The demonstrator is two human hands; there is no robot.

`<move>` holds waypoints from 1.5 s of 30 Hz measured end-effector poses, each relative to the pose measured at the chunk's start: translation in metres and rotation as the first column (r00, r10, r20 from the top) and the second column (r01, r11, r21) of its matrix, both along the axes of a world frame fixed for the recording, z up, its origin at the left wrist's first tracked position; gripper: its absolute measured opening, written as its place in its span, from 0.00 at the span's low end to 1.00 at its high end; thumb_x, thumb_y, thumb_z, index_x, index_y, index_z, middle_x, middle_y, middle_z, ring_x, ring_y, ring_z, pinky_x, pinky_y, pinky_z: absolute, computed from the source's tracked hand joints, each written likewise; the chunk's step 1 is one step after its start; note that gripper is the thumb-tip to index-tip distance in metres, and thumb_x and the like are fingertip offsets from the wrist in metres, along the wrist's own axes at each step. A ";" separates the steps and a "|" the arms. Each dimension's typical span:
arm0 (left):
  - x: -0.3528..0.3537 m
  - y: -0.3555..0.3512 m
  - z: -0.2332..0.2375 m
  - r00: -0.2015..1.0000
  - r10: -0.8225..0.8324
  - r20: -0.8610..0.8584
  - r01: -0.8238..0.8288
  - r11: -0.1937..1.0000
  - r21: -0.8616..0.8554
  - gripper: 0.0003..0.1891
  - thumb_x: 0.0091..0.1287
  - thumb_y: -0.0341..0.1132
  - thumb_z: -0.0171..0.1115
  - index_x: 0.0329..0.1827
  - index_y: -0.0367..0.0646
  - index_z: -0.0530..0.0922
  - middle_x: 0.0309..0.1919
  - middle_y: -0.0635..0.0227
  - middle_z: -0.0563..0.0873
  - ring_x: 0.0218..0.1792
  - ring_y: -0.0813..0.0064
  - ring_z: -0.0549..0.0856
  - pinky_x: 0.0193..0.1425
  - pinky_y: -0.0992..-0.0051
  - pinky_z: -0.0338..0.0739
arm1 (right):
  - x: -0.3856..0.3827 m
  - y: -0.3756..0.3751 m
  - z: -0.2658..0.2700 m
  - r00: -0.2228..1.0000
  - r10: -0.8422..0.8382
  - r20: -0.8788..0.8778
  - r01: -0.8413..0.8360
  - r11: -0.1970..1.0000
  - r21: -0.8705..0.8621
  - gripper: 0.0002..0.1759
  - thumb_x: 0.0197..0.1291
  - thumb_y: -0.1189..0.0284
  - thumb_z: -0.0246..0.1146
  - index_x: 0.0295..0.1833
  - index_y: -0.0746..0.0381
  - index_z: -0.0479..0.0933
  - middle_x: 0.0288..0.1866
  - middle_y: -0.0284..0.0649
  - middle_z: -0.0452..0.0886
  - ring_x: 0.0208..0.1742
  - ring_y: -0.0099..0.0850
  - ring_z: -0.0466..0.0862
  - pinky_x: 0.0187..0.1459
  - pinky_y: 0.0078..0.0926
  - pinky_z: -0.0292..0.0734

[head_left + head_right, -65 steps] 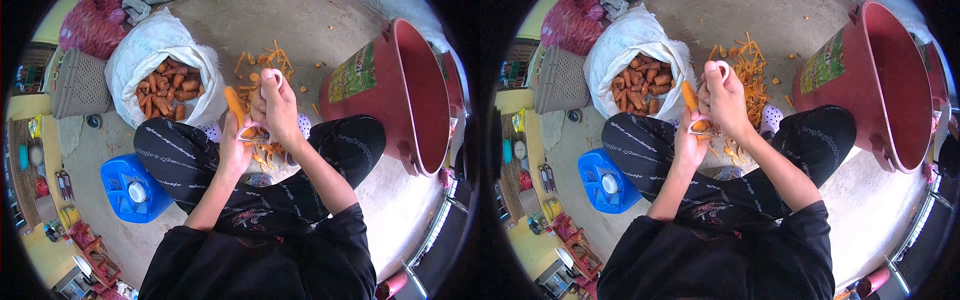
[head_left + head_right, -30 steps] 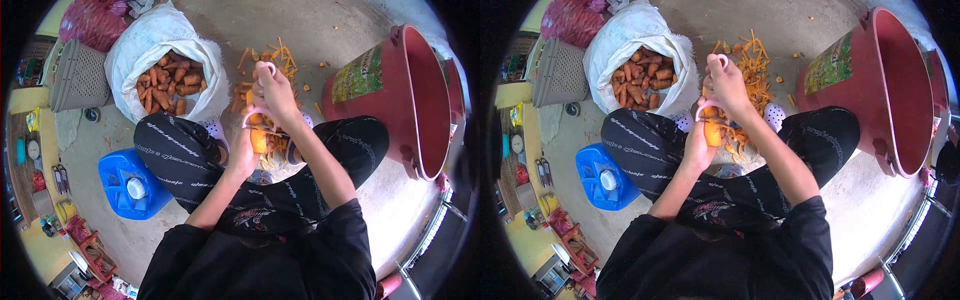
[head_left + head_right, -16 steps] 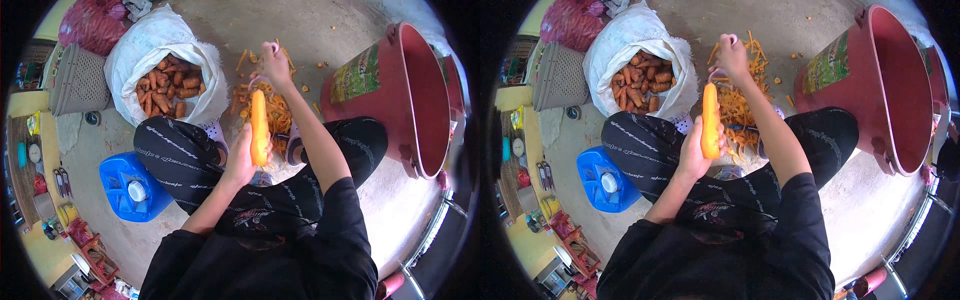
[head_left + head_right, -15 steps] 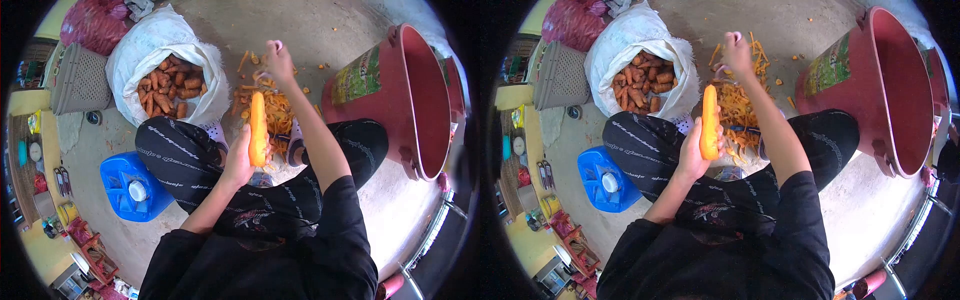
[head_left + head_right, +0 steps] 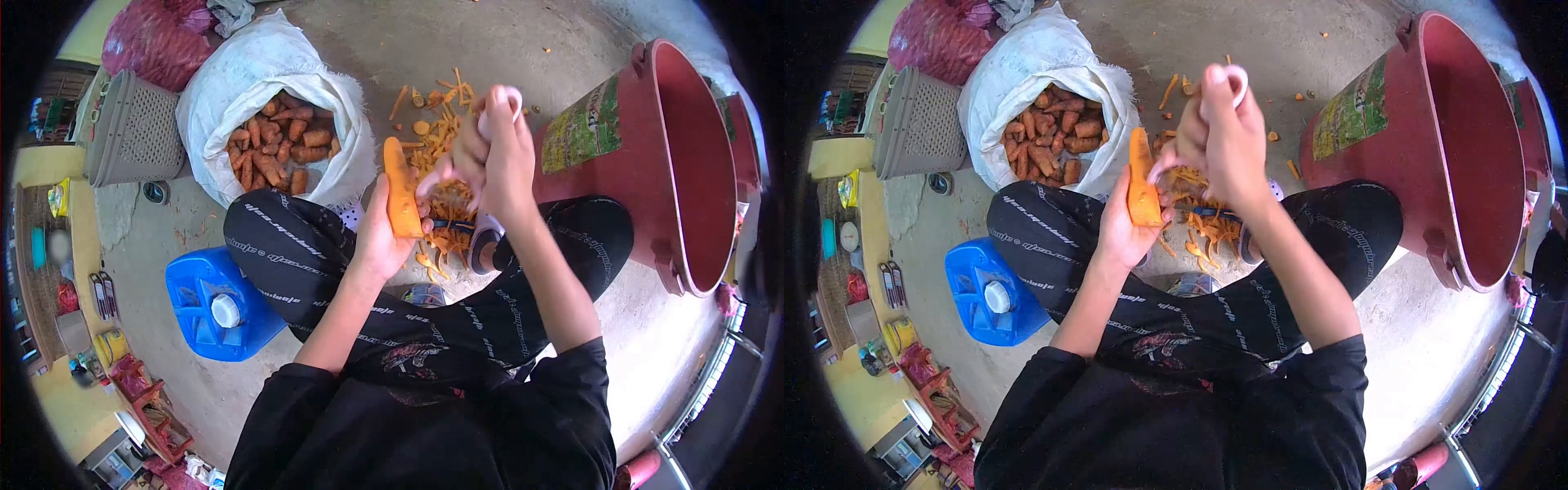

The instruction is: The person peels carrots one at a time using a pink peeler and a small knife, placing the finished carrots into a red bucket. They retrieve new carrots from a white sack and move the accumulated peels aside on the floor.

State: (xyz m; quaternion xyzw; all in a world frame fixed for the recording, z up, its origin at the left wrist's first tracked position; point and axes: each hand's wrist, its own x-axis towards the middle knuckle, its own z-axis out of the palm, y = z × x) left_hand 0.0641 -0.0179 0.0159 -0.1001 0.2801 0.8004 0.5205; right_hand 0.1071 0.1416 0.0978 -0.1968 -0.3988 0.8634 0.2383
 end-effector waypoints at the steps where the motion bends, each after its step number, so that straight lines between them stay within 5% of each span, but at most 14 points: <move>1: 0.001 0.001 0.001 1.000 0.013 -0.016 -0.014 0.999 -0.032 0.21 0.75 0.53 0.41 0.55 0.47 0.71 0.37 0.70 0.78 0.36 0.76 0.76 0.41 0.71 0.72 | 0.005 -0.010 0.004 1.000 0.016 -0.018 -0.017 0.998 -0.054 0.16 0.71 0.56 0.49 0.41 0.58 0.63 0.15 0.30 0.58 0.10 0.20 0.58 0.15 0.26 0.67; 6: 0.003 0.001 0.001 0.999 -0.031 -0.017 0.034 0.987 0.160 0.20 0.75 0.52 0.39 0.54 0.47 0.72 0.37 0.70 0.79 0.38 0.75 0.79 0.45 0.70 0.74 | 0.011 -0.032 -0.001 0.994 0.099 -0.050 -0.104 0.989 -0.102 0.18 0.72 0.54 0.46 0.39 0.58 0.62 0.15 0.30 0.58 0.09 0.19 0.57 0.11 0.21 0.57; 12: 0.007 0.004 0.010 1.000 -0.009 0.016 0.008 0.999 0.053 0.19 0.76 0.51 0.38 0.51 0.47 0.72 0.30 0.74 0.77 0.36 0.76 0.78 0.44 0.68 0.75 | 0.008 -0.039 -0.003 0.989 0.144 0.040 -0.146 0.988 0.051 0.17 0.71 0.55 0.48 0.41 0.58 0.63 0.16 0.29 0.57 0.11 0.17 0.56 0.13 0.19 0.53; 19: 0.016 0.010 0.021 0.994 0.105 0.020 -0.105 0.994 -0.009 0.17 0.76 0.50 0.39 0.49 0.49 0.71 0.30 0.75 0.75 0.35 0.76 0.77 0.39 0.66 0.76 | -0.003 -0.032 -0.019 0.978 0.050 0.204 -0.005 0.977 -0.214 0.15 0.70 0.59 0.53 0.38 0.59 0.64 0.19 0.29 0.63 0.14 0.16 0.60 0.14 0.17 0.53; 22: 0.016 0.005 0.008 0.997 0.076 0.011 -0.076 0.995 0.071 0.11 0.73 0.46 0.46 0.40 0.52 0.73 0.35 0.72 0.79 0.41 0.73 0.78 0.45 0.68 0.74 | -0.007 -0.030 -0.023 0.972 0.124 0.202 -0.084 0.978 -0.193 0.14 0.70 0.59 0.52 0.38 0.59 0.64 0.19 0.29 0.62 0.14 0.16 0.58 0.14 0.17 0.51; 27: 0.019 0.006 0.013 0.991 -0.011 -0.135 0.011 1.000 -0.001 0.18 0.74 0.53 0.42 0.53 0.51 0.71 0.38 0.72 0.77 0.35 0.76 0.77 0.36 0.69 0.76 | -0.010 -0.027 -0.025 0.932 0.306 0.195 -0.261 0.939 -0.223 0.13 0.70 0.61 0.52 0.37 0.58 0.64 0.21 0.27 0.61 0.15 0.14 0.55 0.15 0.16 0.51; 30: 0.026 0.000 0.008 0.996 -0.023 -0.086 0.021 1.000 -0.023 0.18 0.74 0.52 0.43 0.57 0.53 0.70 0.40 0.70 0.77 0.35 0.77 0.76 0.35 0.73 0.74 | -0.019 -0.025 -0.033 0.939 0.148 0.309 -0.095 0.979 -0.182 0.12 0.69 0.61 0.54 0.37 0.58 0.64 0.19 0.25 0.58 0.13 0.14 0.57 0.12 0.16 0.51; 35: 0.040 0.004 0.014 1.000 0.002 -0.023 -0.002 1.000 -0.019 0.19 0.74 0.51 0.43 0.63 0.56 0.67 0.40 0.70 0.75 0.34 0.78 0.74 0.32 0.76 0.71 | -0.017 -0.015 -0.030 0.961 0.107 0.255 -0.067 0.985 -0.162 0.13 0.69 0.61 0.53 0.36 0.57 0.63 0.20 0.26 0.58 0.13 0.15 0.58 0.18 0.26 0.75; 38: 0.038 0.000 0.005 0.990 -0.060 -0.131 0.048 0.995 -0.092 0.18 0.74 0.51 0.44 0.59 0.52 0.68 0.37 0.70 0.74 0.34 0.78 0.74 0.32 0.75 0.71 | -0.016 -0.009 -0.040 0.967 0.120 0.223 -0.076 0.977 -0.197 0.13 0.68 0.61 0.54 0.35 0.57 0.63 0.20 0.26 0.58 0.13 0.15 0.58 0.18 0.25 0.75; 41: 0.037 -0.003 0.004 0.997 -0.055 -0.054 0.047 0.989 -0.139 0.19 0.75 0.51 0.42 0.58 0.50 0.66 0.34 0.70 0.72 0.33 0.79 0.71 0.32 0.76 0.69 | -0.026 -0.004 -0.044 0.983 0.082 0.162 -0.035 0.961 -0.273 0.12 0.68 0.62 0.54 0.35 0.57 0.63 0.20 0.26 0.59 0.13 0.15 0.59 0.19 0.25 0.75; 45: 0.036 -0.016 0.007 0.988 -0.133 -0.082 0.124 0.987 -0.106 0.24 0.74 0.54 0.42 0.64 0.49 0.64 0.33 0.71 0.72 0.32 0.80 0.71 0.31 0.77 0.70 | -0.054 0.017 -0.059 0.963 -0.071 0.260 0.106 0.987 -0.124 0.11 0.67 0.64 0.53 0.37 0.60 0.64 0.21 0.28 0.61 0.14 0.17 0.61 0.21 0.28 0.77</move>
